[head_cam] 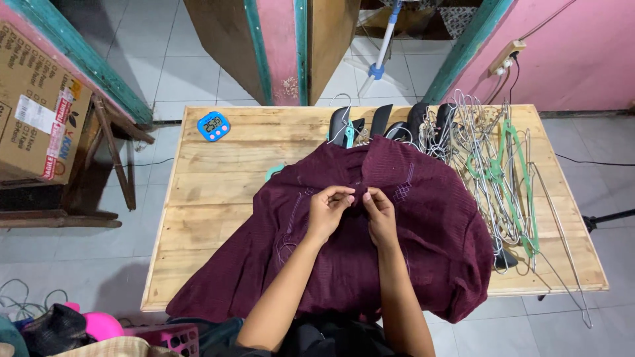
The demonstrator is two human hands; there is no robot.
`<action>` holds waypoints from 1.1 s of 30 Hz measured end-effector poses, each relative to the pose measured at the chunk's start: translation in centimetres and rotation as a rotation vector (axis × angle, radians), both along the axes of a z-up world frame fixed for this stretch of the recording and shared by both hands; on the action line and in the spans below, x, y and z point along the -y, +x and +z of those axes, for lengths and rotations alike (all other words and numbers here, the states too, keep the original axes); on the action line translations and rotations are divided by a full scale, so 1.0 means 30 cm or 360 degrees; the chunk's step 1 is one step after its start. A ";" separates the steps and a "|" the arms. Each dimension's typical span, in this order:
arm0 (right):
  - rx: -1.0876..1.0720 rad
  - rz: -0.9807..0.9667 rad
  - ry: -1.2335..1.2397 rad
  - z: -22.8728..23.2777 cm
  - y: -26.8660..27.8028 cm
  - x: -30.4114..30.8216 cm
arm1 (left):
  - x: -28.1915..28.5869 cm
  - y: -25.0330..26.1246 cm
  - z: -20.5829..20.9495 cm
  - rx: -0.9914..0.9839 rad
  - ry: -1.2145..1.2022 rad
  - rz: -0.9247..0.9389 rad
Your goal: The person puts shirts onto hangers, buttons them by hand, hangs them inside a wardrobe, and unfolds another shirt from a pile.
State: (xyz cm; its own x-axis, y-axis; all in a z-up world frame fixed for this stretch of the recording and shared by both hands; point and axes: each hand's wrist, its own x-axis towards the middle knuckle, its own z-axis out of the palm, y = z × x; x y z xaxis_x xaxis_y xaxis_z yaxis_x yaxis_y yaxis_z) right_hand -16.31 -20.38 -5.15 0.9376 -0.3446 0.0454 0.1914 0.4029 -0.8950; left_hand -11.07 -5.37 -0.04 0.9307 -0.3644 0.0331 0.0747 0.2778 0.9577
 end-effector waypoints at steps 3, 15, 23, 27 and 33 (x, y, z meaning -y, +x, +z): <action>-0.0002 0.0010 -0.0018 -0.027 0.004 0.005 | 0.013 0.000 0.003 0.0111 0.0087 0.0068; 0.0052 -0.0042 -0.0063 0.082 -0.006 -0.026 | -0.018 0.010 0.009 0.0263 0.0291 0.0150; -0.0069 -0.0396 -0.1101 0.300 -0.041 -0.088 | -0.039 0.011 0.048 0.0159 0.0119 0.0069; -0.0046 -0.0371 -0.1162 0.362 -0.049 -0.097 | -0.039 0.024 0.043 0.0237 0.0155 0.0027; -0.0040 -0.0368 -0.1137 0.369 -0.057 -0.102 | -0.028 0.022 0.036 0.0265 0.0216 0.0034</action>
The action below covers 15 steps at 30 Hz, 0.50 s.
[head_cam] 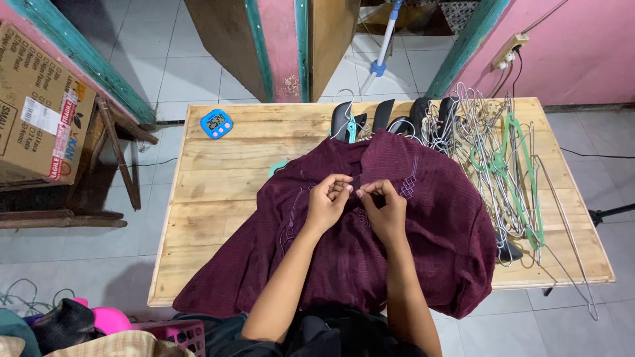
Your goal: The person puts shirts onto hangers, buttons them by hand, hangs them inside a wardrobe, and unfolds another shirt from a pile.
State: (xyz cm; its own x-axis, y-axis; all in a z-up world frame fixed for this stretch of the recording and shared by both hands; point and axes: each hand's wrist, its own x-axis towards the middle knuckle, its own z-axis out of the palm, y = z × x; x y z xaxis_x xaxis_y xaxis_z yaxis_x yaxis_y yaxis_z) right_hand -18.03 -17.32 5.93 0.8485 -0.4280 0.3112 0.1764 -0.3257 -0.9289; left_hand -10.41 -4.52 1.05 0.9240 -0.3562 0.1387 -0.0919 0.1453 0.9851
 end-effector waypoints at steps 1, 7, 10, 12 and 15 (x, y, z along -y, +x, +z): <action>-0.0035 -0.0046 -0.0093 0.001 -0.006 -0.002 | -0.002 -0.004 -0.004 0.0031 0.0044 0.0009; -0.0037 -0.0168 -0.0471 0.018 -0.023 -0.010 | -0.001 -0.001 -0.025 -0.0054 -0.0132 -0.0002; -0.0056 -0.0118 -0.0396 0.025 -0.019 0.001 | -0.002 -0.002 -0.017 -0.0145 -0.0163 -0.0062; 0.0011 -0.0015 -0.0355 0.027 -0.028 0.004 | -0.001 -0.008 -0.010 -0.0189 -0.0162 -0.0118; 0.0008 -0.0005 -0.0421 0.017 -0.030 0.013 | 0.000 -0.010 -0.005 -0.0201 -0.0170 -0.0187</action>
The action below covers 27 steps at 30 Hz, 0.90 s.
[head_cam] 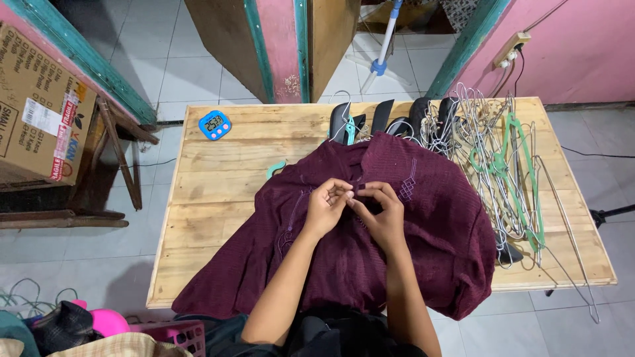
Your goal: The person puts shirts onto hangers, buttons them by hand, hangs them inside a wardrobe, and unfolds another shirt from a pile.
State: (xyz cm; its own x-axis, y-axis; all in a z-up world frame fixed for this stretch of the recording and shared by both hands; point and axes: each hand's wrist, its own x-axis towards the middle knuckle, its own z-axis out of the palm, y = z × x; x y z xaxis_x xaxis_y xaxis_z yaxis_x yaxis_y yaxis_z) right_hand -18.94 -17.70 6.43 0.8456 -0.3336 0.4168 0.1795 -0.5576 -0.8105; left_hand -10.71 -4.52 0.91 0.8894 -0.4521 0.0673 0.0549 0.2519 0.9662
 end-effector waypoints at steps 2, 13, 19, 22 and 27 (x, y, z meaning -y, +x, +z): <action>-0.0097 -0.0046 0.0114 -0.023 0.005 0.007 | -0.004 0.001 -0.002 -0.0005 -0.0017 -0.0001; 0.0105 0.0065 0.0327 -0.091 0.010 0.040 | 0.004 -0.011 0.006 0.0100 0.0158 0.0144; 0.0028 0.0007 0.0210 -0.058 0.006 0.026 | 0.002 -0.007 0.013 0.0110 0.0036 0.0077; 0.0070 -0.0037 0.0176 -0.050 0.004 0.032 | 0.001 -0.015 0.032 0.0126 0.0069 0.0076; 0.0164 -0.0066 0.0060 -0.025 -0.003 0.034 | 0.008 -0.021 0.064 0.0221 0.0167 0.0138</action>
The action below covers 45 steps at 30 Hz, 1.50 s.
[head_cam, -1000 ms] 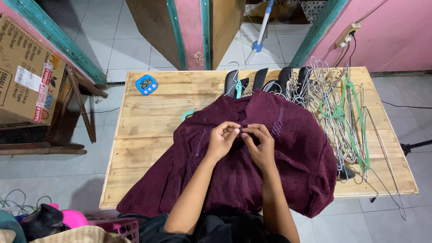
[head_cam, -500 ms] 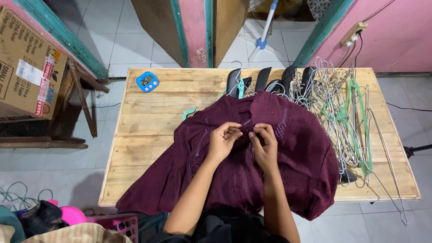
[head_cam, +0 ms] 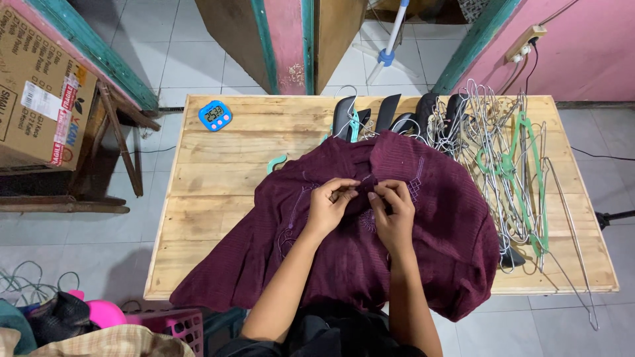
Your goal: The person puts shirts onto hangers, buttons them by hand, hangs them inside a wardrobe, and unfolds another shirt from a pile.
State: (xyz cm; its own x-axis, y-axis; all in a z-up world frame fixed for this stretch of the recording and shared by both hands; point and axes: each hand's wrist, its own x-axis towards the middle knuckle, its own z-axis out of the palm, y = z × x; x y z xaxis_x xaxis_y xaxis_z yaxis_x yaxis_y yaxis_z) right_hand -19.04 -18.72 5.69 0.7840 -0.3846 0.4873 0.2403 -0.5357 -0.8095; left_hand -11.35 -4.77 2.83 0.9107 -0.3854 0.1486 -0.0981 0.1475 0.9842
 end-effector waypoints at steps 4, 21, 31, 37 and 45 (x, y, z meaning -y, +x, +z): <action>-0.0065 0.0005 -0.0021 0.018 0.001 -0.012 | 0.007 0.003 0.000 -0.0066 -0.0016 0.0007; -0.0183 0.0080 0.0106 -0.010 0.022 0.025 | -0.005 0.024 -0.003 0.0056 0.0124 -0.0093; -0.0131 -0.0094 -0.0015 0.011 0.032 -0.040 | 0.011 0.022 -0.018 0.0045 0.0175 0.0083; -0.0186 -0.0040 0.0222 -0.032 0.030 -0.025 | 0.027 0.018 -0.063 0.0059 0.0192 0.0092; -0.0212 0.0029 0.0295 -0.038 0.021 -0.002 | 0.010 0.015 -0.046 -0.0043 0.0196 0.0040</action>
State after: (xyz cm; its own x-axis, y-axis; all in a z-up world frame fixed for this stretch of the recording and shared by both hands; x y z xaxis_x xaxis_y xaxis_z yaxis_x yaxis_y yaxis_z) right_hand -18.40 -18.67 4.56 0.8445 -0.4431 0.3010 0.1328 -0.3713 -0.9190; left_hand -10.90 -5.08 1.45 0.9232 -0.3764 0.0770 -0.0736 0.0235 0.9970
